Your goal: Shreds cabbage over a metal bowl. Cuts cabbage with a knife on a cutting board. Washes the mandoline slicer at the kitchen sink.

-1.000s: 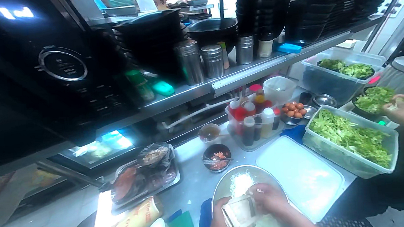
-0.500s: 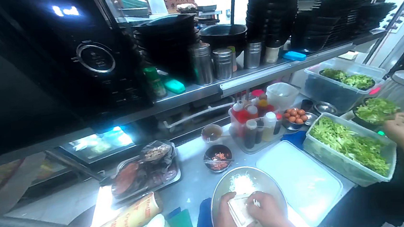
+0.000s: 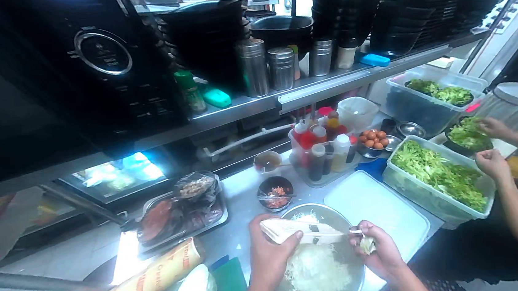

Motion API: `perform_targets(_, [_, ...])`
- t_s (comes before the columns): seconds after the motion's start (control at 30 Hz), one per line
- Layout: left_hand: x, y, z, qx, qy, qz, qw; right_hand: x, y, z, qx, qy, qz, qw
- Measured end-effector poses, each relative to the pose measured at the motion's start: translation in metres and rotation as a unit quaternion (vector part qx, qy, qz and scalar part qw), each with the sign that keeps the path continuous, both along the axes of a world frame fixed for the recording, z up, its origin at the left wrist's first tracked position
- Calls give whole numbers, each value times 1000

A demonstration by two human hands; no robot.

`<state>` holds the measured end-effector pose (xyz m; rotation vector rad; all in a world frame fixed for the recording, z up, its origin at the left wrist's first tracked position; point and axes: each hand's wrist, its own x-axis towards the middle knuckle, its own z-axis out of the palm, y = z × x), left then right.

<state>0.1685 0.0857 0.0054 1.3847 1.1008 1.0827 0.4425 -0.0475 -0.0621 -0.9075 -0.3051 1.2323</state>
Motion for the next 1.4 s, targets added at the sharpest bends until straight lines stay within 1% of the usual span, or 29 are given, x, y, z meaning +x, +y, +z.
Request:
perform_targets(0.07, [-3, 0, -1, -9, -27, 21, 999, -1, -6, -5, 3, 26, 8, 1000])
perform_targets(0.13, [-9, -1, -4, -10, -55, 39, 998, -7, -10, -11, -10, 26, 19, 999])
perform_targets(0.23, [-21, -6, -6, 0, -90, 71, 993, -17, -11, -24, -64, 11, 45, 997])
perform_targets(0.33, [-36, -11, -7, 5, -118, 92, 989, -28, -7, -36, -121, -16, 94, 988])
perform_targets(0.4, [-45, -14, -7, 8, -127, 104, 986, -36, 0, -41, -146, -60, 122, 980])
perform_targets(0.43, [-50, -15, -7, 14, -130, 111, 985, -40, 4, -44, -165, -125, 128, 970])
perform_targets(0.47, [-54, -17, -7, 21, -132, 115, 984, -45, 9, -46, -192, -227, 133, 945])
perform_targets(0.5, [-57, -18, -8, 29, -133, 119, 984, -48, 14, -48, -222, -355, 148, 896])
perform_targets(0.53, [-61, -20, -7, 36, -135, 121, 983, -52, 19, -48, -248, -465, 183, 830])
perform_targets(0.6, [-64, -23, -6, 48, -140, 125, 981, -74, 26, -45, -278, -605, 246, 704])
perform_targets(0.63, [-66, -25, -6, 55, -142, 127, 980, -89, 27, -43, -280, -651, 277, 649])
perform_targets(0.67, [-67, -26, -6, 63, -145, 128, 979, -104, 26, -44, -267, -686, 306, 603])
perform_targets(0.7, [-68, -27, -6, 70, -149, 128, 978, -117, 24, -48, -244, -716, 328, 566])
perform_targets(0.73, [-71, -28, -6, 76, -151, 127, 977, -126, 22, -54, -217, -741, 341, 537])
perform_targets(0.8, [-76, -30, -5, 82, -150, 121, 978, -132, 22, -65, -182, -773, 356, 493])
perform_targets(0.83, [-79, -31, -4, 84, -147, 118, 978, -128, 26, -67, -180, -777, 362, 483])
perform_targets(0.87, [-81, -32, -4, 85, -142, 117, 979, -119, 32, -65, -189, -773, 356, 490])
perform_targets(1.0, [-88, -34, -4, 88, -140, 123, 978, -63, 70, -48, -258, -744, 255, 560])
perform_targets(1.1, [-91, -34, -5, 82, -148, 129, 977, -37, 85, -44, -304, -725, 234, 571])
perform_targets(1.17, [-90, -35, -3, 73, -152, 135, 976, -34, 83, -49, -305, -718, 259, 569])
perform_targets(1.27, [-91, -33, -3, 73, -158, 142, 974, -59, 61, -53, -276, -685, 359, 571])
perform_targets(1.33, [-96, -31, -4, 82, -156, 150, 973, -87, 38, -50, -232, -676, 430, 552])
perform_targets(1.4, [-102, -30, -4, 87, -151, 157, 972, -102, 23, -52, -191, -688, 466, 523])
